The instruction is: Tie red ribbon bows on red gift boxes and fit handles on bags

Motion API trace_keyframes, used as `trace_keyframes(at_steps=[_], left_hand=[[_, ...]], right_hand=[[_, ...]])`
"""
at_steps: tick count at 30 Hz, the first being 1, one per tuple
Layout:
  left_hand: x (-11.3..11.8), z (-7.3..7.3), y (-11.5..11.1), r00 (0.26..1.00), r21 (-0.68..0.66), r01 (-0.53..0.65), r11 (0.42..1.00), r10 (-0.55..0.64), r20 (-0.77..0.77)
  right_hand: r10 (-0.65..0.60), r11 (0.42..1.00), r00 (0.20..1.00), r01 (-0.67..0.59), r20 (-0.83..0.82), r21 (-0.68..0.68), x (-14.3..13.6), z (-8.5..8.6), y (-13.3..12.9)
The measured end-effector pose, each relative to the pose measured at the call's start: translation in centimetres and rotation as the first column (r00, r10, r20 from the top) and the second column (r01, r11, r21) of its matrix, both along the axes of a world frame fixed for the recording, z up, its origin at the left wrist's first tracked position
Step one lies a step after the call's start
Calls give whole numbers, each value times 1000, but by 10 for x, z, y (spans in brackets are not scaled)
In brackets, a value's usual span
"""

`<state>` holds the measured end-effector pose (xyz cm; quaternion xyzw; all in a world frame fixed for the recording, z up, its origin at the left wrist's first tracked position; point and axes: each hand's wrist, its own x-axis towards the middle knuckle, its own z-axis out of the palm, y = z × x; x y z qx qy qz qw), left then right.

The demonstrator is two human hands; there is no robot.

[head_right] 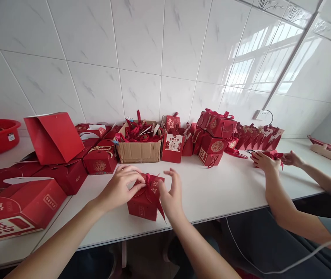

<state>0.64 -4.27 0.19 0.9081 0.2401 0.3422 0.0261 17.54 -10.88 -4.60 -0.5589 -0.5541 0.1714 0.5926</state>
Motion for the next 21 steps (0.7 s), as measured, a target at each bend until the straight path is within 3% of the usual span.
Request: trace_keyframes(at_steps=[1, 3, 5, 7, 12, 15, 18, 21], left_hand=[[-1, 1, 0, 1000, 4, 10, 1000, -10, -16], [-1, 3, 0, 998, 21, 32, 999, -31, -53], [0, 6, -1, 995, 43, 58, 997, -54, -84], [2, 8, -1, 992, 55, 81, 995, -75, -102], [3, 9, 0, 993, 92, 67, 994, -58, -105], [2, 8, 1, 992, 105, 73, 992, -62, -107], [2, 10, 3, 987, 100, 101, 990, -88, -132], [3, 13, 5, 981, 95, 130, 987, -114, -155]], right_hand=[[-9, 1000, 998, 9, 56, 8, 6, 4, 5], [124, 992, 969, -125, 214, -9, 16, 13, 15], [288, 956, 882, -288, 374, -57, 23, 21, 26], [353, 929, 806, -360, 474, -80, 27, 27, 33], [227, 943, 671, -332, 706, 12, 34, 48, 24], [261, 917, 547, -397, 795, -28, 41, 69, 8], [345, 900, 569, -426, 747, -91, 46, 83, 4], [471, 853, 635, -505, 612, -133, 45, 83, 17]])
